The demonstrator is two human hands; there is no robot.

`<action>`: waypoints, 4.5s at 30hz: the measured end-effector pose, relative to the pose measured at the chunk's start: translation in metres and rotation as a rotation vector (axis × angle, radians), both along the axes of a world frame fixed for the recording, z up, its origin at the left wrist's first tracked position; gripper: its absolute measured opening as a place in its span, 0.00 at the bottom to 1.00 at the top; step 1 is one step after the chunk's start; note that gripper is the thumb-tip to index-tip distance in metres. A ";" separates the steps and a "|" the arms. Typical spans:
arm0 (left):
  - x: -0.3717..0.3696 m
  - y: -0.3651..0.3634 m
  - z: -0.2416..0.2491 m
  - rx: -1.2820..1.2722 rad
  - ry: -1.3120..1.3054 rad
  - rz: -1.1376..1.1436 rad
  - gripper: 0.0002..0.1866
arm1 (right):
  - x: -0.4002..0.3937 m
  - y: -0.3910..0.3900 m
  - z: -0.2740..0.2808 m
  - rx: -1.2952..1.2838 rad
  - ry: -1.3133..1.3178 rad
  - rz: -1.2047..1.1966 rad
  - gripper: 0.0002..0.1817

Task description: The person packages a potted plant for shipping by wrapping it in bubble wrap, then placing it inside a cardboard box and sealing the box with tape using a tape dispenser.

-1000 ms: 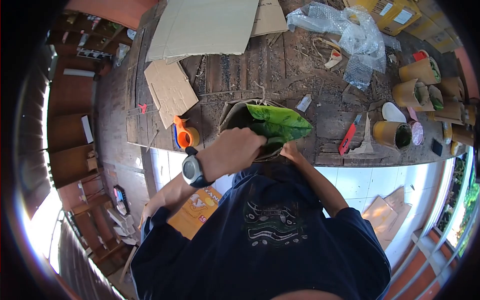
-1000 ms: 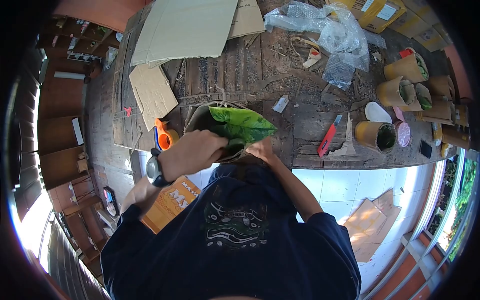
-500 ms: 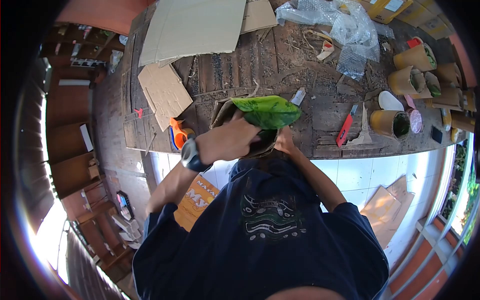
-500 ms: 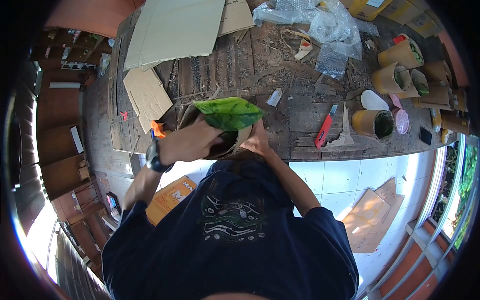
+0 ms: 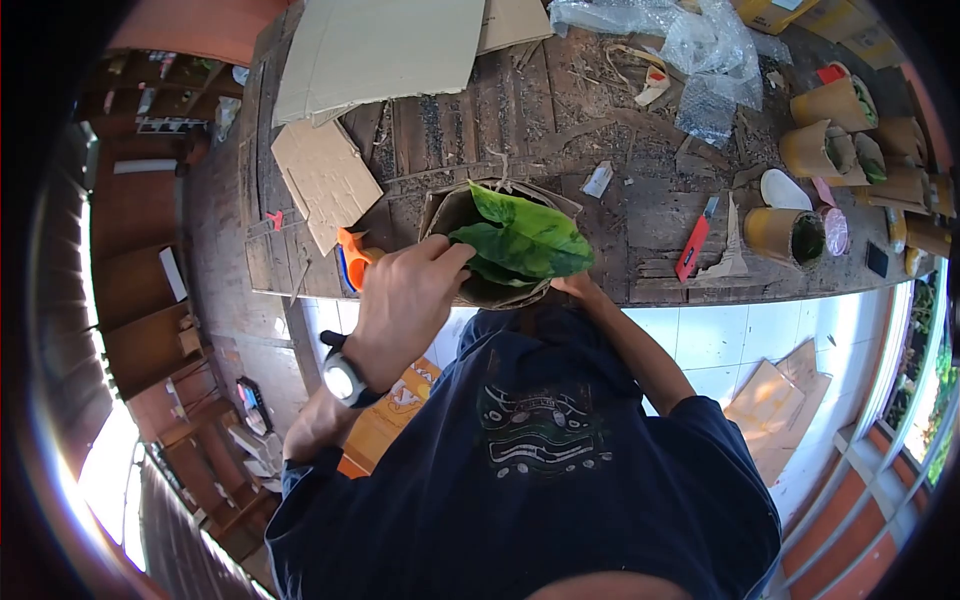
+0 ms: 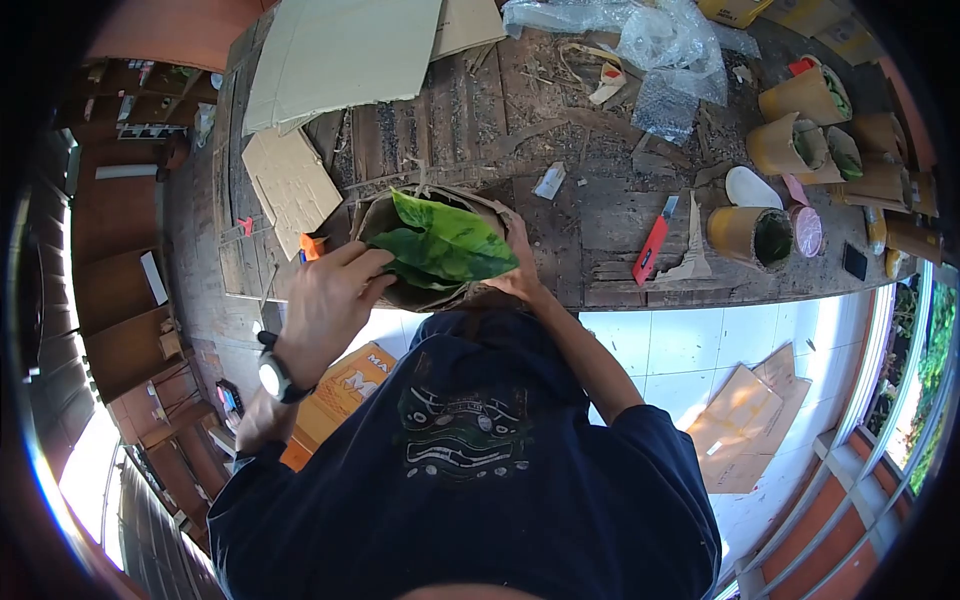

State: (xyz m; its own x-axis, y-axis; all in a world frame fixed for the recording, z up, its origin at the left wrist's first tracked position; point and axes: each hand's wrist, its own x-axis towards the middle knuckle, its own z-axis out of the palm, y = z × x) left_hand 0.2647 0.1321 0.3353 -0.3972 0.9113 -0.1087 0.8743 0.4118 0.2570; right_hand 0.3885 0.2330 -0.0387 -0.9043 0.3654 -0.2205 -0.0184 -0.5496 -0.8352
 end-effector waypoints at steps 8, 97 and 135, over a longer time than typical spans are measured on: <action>0.000 0.004 -0.040 -0.084 -0.159 -0.051 0.06 | 0.005 0.000 -0.001 -0.154 0.082 -0.016 0.44; -0.033 0.015 -0.264 0.387 -0.852 0.842 0.74 | -0.085 0.057 0.161 1.199 -0.823 0.428 0.55; 0.048 0.063 -0.232 0.084 -0.206 0.851 0.71 | -0.029 0.096 0.173 1.181 -0.485 0.547 0.10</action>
State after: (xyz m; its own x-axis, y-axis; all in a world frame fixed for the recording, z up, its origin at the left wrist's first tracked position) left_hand 0.3122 0.1950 0.1033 -0.9253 0.3227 -0.1990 0.2117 0.8752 0.4349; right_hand 0.3596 0.3286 0.1347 -0.9144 0.1817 -0.3618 0.3900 0.6354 -0.6665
